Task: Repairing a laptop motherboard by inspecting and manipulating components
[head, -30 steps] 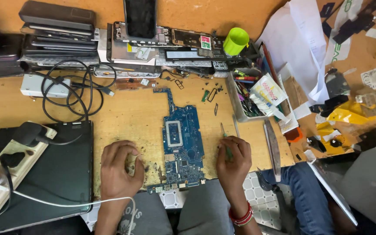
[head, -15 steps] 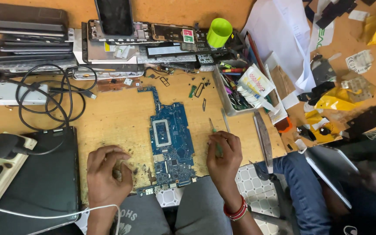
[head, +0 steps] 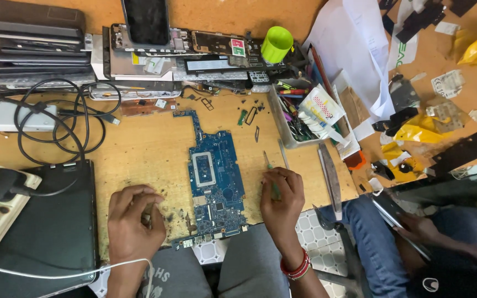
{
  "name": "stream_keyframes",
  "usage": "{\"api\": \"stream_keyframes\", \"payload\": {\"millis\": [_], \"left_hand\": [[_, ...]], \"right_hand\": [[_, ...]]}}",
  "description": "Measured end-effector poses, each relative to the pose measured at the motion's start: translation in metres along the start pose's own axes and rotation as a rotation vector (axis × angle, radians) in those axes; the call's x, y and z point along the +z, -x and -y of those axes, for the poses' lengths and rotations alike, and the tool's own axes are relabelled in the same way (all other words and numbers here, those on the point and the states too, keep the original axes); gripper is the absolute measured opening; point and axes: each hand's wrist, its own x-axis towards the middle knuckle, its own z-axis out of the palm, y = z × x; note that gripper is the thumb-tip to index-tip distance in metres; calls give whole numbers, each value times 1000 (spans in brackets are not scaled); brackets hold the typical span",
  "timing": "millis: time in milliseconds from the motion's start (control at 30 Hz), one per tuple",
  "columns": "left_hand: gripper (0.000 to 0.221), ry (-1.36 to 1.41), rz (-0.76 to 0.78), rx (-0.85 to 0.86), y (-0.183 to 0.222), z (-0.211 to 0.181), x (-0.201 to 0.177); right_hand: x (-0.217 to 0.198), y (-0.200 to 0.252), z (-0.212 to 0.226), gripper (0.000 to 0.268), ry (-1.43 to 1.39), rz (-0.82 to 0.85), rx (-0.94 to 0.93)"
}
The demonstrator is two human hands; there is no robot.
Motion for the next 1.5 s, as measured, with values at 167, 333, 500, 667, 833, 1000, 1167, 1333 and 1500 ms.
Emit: {"api": "stream_keyframes", "payload": {"millis": [167,333,500,667,833,1000,1167,1333,1500], "left_hand": [[22,-7,-6,8,-1,0,-1],[21,-13,-4,32,-1,1,0],[18,-45,31,23,-4,-5,-2],[18,-52,20,15,-4,-6,-2],[15,-42,49,30,-6,-6,-3],[14,-11,26,9,-8,-13,-6],[19,-31,41,-9,-8,-11,-6],[13,-2,22,20,-7,-6,-3],[13,11,8,17,-7,-7,-3]], "right_hand": [[0,-1,3,13,-3,-5,21],[0,-2,3,15,-11,-10,-12],[0,-2,1,13,-29,-10,0],[0,-2,0,14,-30,-6,-3],[0,-1,1,13,-14,3,-3],[0,-1,2,10,-16,-10,-21],[0,0,3,10,-18,-6,-13],[0,2,2,7,14,7,3],[-1,0,4,8,-14,12,14]]}}
